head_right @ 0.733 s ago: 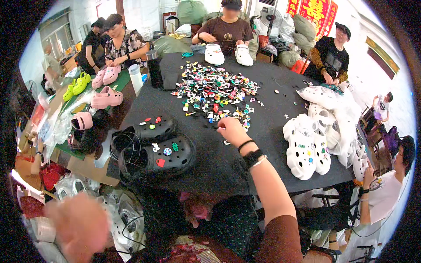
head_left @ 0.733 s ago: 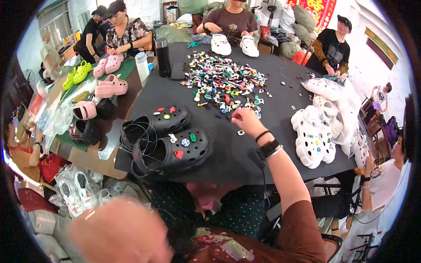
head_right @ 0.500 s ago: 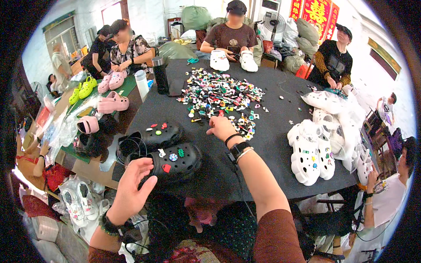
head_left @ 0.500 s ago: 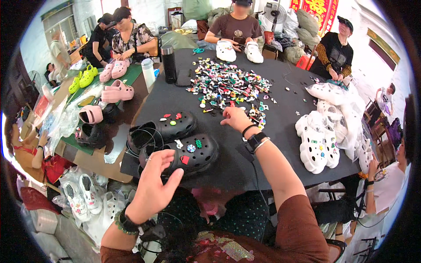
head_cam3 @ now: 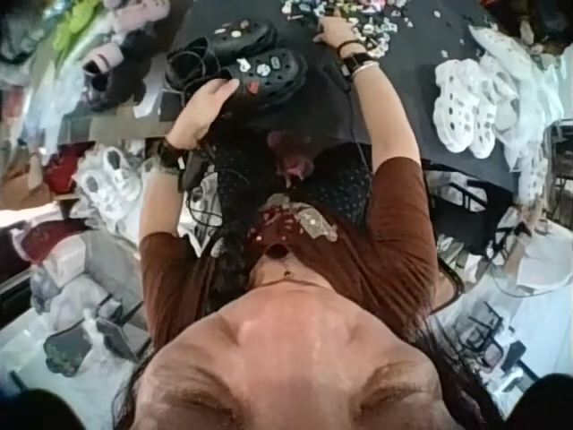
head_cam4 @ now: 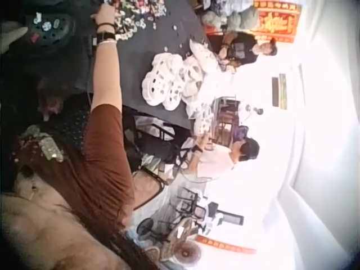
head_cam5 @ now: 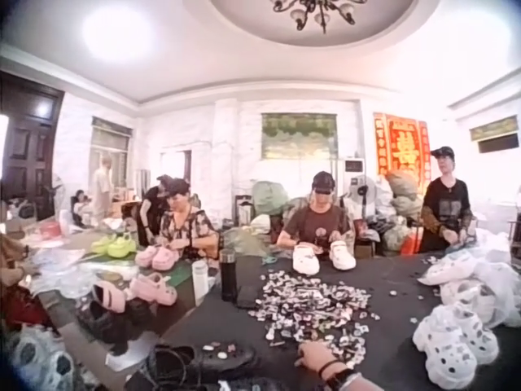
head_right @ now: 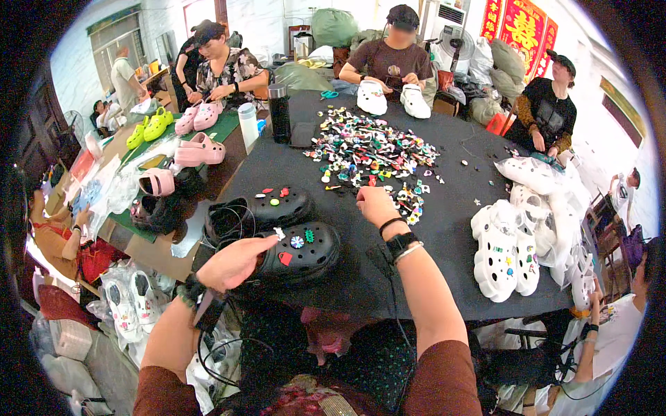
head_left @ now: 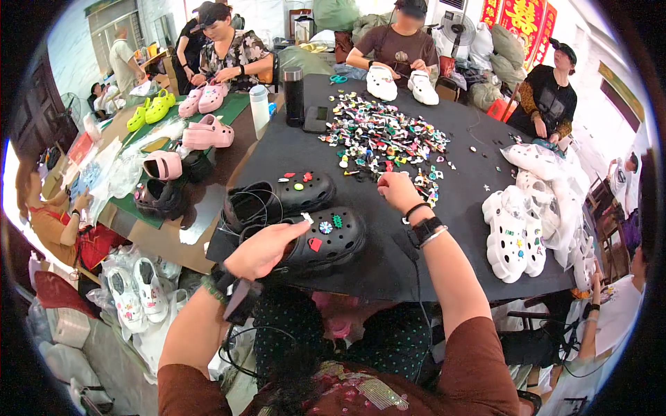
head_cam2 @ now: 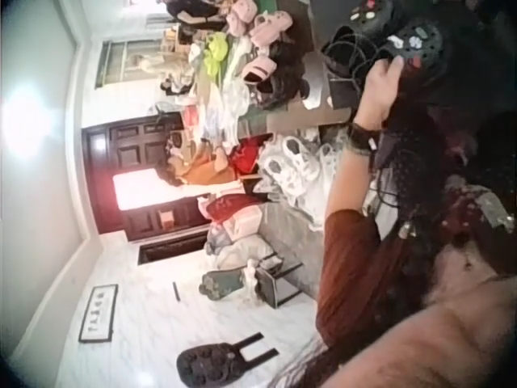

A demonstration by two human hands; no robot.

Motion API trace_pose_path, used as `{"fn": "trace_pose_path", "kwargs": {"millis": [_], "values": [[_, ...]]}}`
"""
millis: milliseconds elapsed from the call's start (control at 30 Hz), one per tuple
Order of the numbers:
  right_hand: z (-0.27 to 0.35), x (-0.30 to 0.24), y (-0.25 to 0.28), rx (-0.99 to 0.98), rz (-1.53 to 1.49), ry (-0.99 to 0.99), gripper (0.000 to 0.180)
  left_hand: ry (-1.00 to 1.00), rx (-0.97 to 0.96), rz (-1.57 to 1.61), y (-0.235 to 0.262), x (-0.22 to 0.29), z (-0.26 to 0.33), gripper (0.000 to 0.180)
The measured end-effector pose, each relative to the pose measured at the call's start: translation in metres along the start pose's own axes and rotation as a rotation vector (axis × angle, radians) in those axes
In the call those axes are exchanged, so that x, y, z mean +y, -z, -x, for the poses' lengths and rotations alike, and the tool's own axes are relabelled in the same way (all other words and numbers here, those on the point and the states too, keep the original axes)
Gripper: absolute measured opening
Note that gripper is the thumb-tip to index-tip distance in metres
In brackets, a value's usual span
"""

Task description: Insert decorative plastic charms into the holes of foam clogs to customize them.

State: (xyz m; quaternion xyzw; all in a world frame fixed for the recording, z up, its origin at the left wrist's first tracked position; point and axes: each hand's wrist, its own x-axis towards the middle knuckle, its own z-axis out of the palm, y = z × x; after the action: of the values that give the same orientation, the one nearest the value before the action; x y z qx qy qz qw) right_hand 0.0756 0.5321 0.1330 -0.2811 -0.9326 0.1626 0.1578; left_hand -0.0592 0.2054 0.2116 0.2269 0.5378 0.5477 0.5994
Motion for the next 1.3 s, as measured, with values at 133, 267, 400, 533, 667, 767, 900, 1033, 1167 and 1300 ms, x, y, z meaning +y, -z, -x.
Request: {"fn": "trace_pose_path", "kwargs": {"millis": [133,267,400,533,667,767,900,1033,1167,1300], "values": [[0.036,-0.039,0.042,-0.004,-0.449,0.076,0.013,0.118,-0.035,-0.176,-0.001,0.011,-0.016,0.031],[0.076,-0.089,0.066,-0.217,-0.711,0.189,0.012,0.099,-0.043,0.100,0.007,-0.010,-0.036,0.026],[0.098,-0.111,0.056,-0.294,-0.691,0.223,0.011,0.068,-0.068,0.093,0.007,-0.012,-0.039,0.025],[0.103,-0.120,0.038,-0.168,-0.550,0.209,0.011,0.064,-0.033,0.079,0.012,-0.019,-0.042,0.026],[0.104,-0.122,0.027,-0.089,-0.519,0.207,0.011,0.043,-0.063,0.086,0.012,-0.021,-0.040,0.027],[0.103,-0.125,0.022,-0.075,-0.422,0.190,0.011,0.037,-0.096,0.094,0.012,-0.021,-0.039,0.028],[0.101,-0.125,0.018,-0.039,-0.309,0.265,0.011,0.025,-0.109,0.084,0.012,-0.022,-0.039,0.031],[0.096,-0.126,0.019,-0.134,-0.269,0.203,0.013,-0.010,-0.119,0.086,0.009,-0.021,-0.035,0.032],[0.099,-0.135,0.028,-0.002,-0.144,0.212,0.037,-0.095,-0.096,0.064,0.003,-0.023,-0.032,0.029],[0.090,-0.128,0.031,-0.127,-0.203,0.121,0.071,-0.042,-0.069,0.039,0.000,-0.023,-0.026,0.032]]}}
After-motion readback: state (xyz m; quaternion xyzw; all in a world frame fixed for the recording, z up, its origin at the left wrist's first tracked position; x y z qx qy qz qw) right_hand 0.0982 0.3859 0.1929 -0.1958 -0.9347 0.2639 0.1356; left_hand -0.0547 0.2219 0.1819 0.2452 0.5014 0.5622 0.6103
